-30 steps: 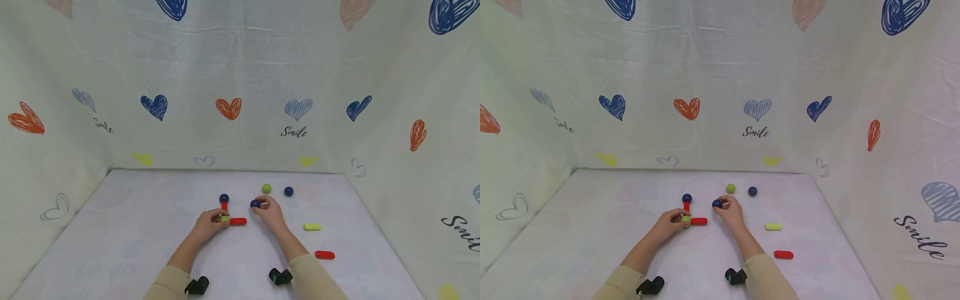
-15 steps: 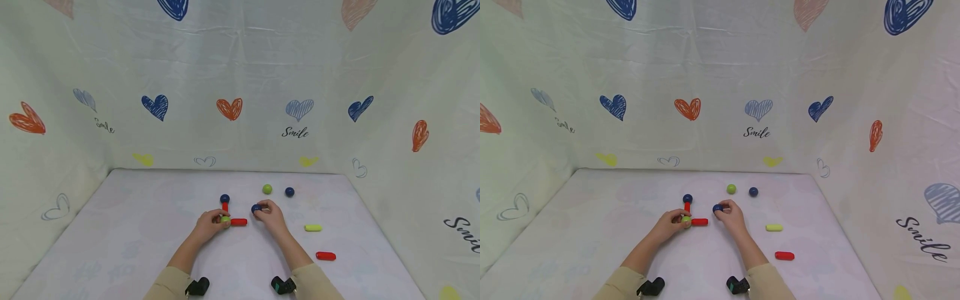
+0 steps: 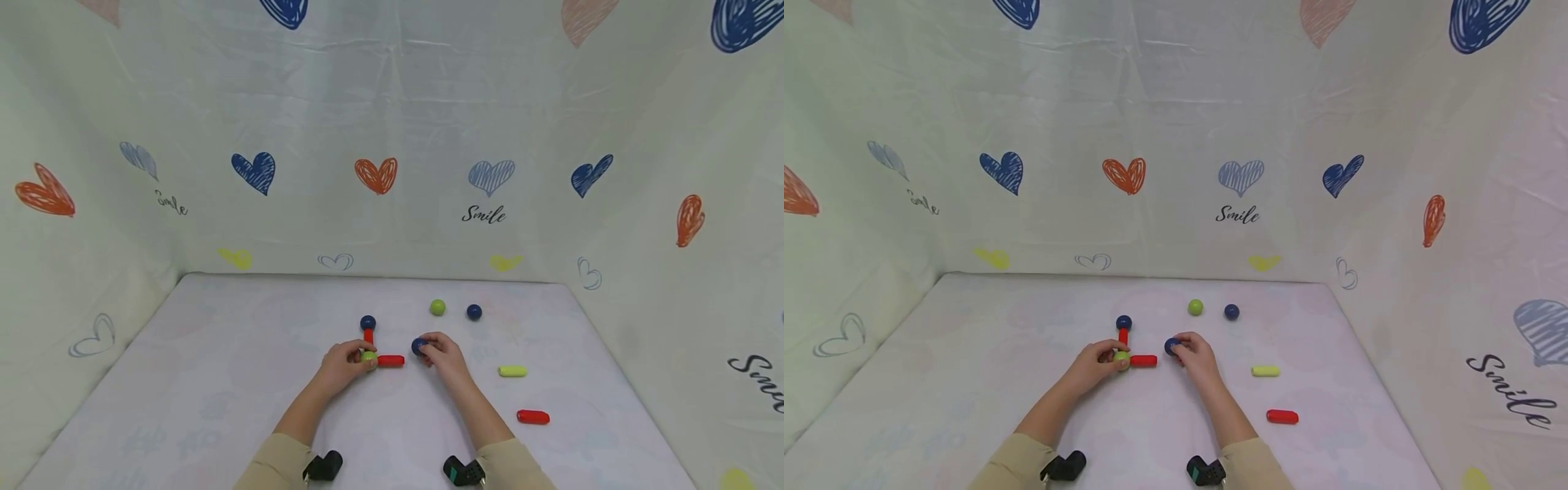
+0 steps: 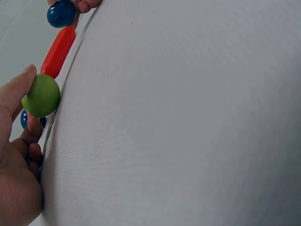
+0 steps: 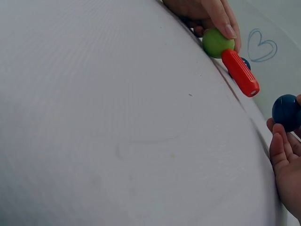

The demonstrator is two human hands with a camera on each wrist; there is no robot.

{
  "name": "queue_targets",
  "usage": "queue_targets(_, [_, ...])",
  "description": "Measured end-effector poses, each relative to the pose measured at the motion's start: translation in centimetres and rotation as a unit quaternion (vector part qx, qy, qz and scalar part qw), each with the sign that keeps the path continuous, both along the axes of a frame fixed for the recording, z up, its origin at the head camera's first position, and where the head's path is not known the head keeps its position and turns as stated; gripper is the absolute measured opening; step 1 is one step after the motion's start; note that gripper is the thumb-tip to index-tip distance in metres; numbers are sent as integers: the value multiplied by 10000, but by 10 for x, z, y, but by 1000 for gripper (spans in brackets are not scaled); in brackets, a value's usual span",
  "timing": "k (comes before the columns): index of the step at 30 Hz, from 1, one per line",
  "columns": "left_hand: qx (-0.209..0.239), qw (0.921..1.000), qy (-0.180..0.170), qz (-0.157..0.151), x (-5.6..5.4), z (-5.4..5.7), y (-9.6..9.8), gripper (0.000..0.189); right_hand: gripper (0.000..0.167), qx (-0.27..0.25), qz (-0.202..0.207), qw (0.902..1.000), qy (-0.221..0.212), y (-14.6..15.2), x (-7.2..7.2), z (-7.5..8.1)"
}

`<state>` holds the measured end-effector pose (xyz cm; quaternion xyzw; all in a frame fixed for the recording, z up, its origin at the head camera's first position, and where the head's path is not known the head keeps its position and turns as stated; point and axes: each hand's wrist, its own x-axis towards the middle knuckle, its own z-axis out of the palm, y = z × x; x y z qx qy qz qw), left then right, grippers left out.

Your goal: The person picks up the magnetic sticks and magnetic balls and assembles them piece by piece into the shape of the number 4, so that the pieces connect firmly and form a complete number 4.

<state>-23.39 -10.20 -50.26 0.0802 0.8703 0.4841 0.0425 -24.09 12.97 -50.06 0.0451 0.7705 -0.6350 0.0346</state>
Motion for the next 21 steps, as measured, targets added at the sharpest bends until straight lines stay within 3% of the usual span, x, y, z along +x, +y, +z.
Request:
queue_targets(11, [-26, 10000, 41, -11, 0, 1, -1, 20, 30, 445, 852, 9954, 59, 5, 5, 0])
queue_targets(21, [19, 10000, 34, -88, 1, 1, -1, 21, 28, 532, 1094, 9922, 262, 9, 7, -4])
